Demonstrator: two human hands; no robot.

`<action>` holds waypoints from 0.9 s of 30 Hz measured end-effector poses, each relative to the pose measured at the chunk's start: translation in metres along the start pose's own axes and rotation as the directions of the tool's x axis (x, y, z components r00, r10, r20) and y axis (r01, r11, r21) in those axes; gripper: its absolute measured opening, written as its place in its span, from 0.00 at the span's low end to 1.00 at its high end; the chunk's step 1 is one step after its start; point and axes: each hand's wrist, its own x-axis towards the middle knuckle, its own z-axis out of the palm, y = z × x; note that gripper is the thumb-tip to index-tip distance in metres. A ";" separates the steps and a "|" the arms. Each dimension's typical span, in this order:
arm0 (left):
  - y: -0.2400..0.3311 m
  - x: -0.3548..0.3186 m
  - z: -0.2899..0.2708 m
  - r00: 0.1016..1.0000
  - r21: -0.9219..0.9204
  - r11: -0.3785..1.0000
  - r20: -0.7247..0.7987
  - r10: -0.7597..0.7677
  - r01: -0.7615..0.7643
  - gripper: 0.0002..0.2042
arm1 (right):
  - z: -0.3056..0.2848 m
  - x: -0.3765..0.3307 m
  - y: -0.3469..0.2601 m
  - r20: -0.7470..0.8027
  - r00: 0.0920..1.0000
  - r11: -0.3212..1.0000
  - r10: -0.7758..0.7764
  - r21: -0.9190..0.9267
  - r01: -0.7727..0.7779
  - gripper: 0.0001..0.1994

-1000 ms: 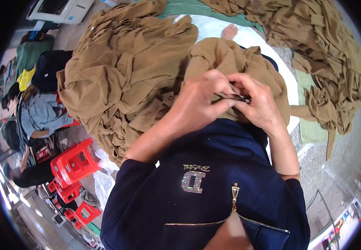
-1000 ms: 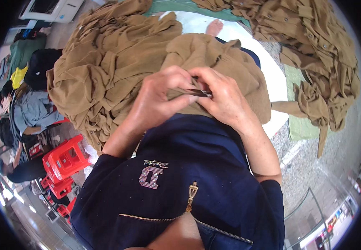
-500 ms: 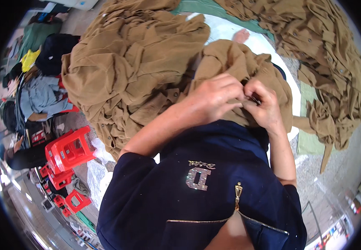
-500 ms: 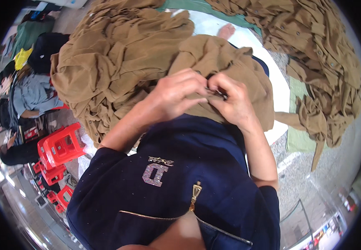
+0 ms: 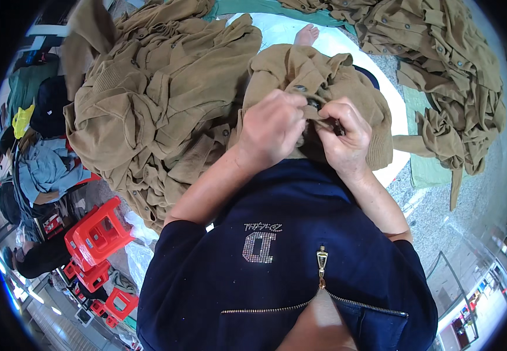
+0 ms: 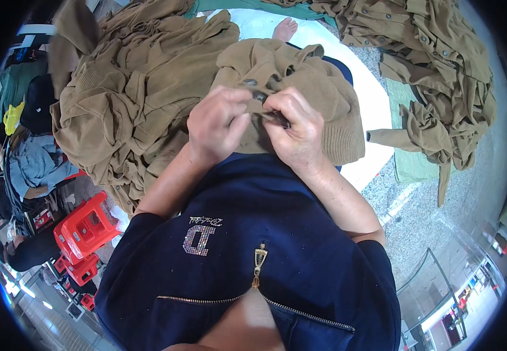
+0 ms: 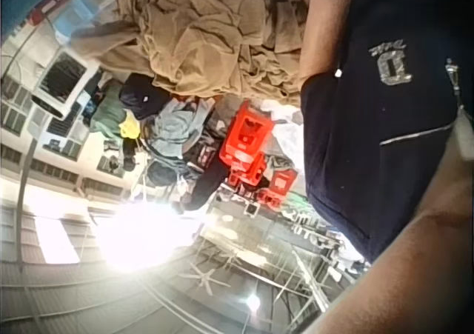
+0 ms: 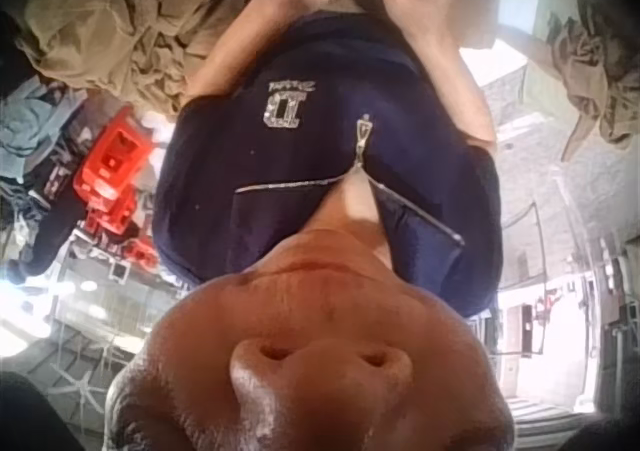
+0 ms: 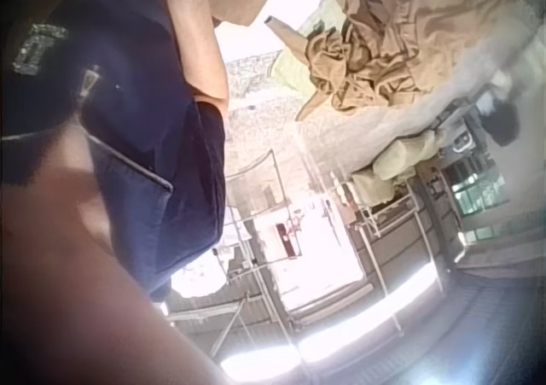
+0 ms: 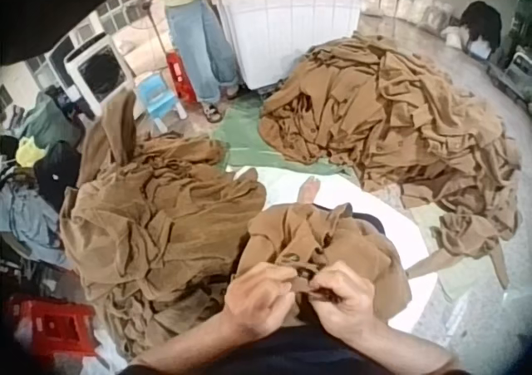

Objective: Trimming loose threads from brown garments using thread snips.

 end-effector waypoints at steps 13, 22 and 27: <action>0.027 0.000 0.004 0.796 -0.704 0.552 0.033 -0.604 0.448 0.11 | -0.049 0.030 -0.015 0.411 0.909 0.966 -0.065 -0.204 0.161 0.18; 0.031 0.004 0.000 0.988 -0.250 0.958 -0.027 -0.149 0.138 0.13 | -0.049 0.057 0.000 0.706 0.703 0.963 0.083 0.125 -0.239 0.31; 0.028 0.001 -0.005 0.999 -0.184 0.983 0.045 0.024 -0.015 0.12 | -0.042 0.073 -0.003 0.824 0.559 0.978 0.090 0.034 -0.208 0.32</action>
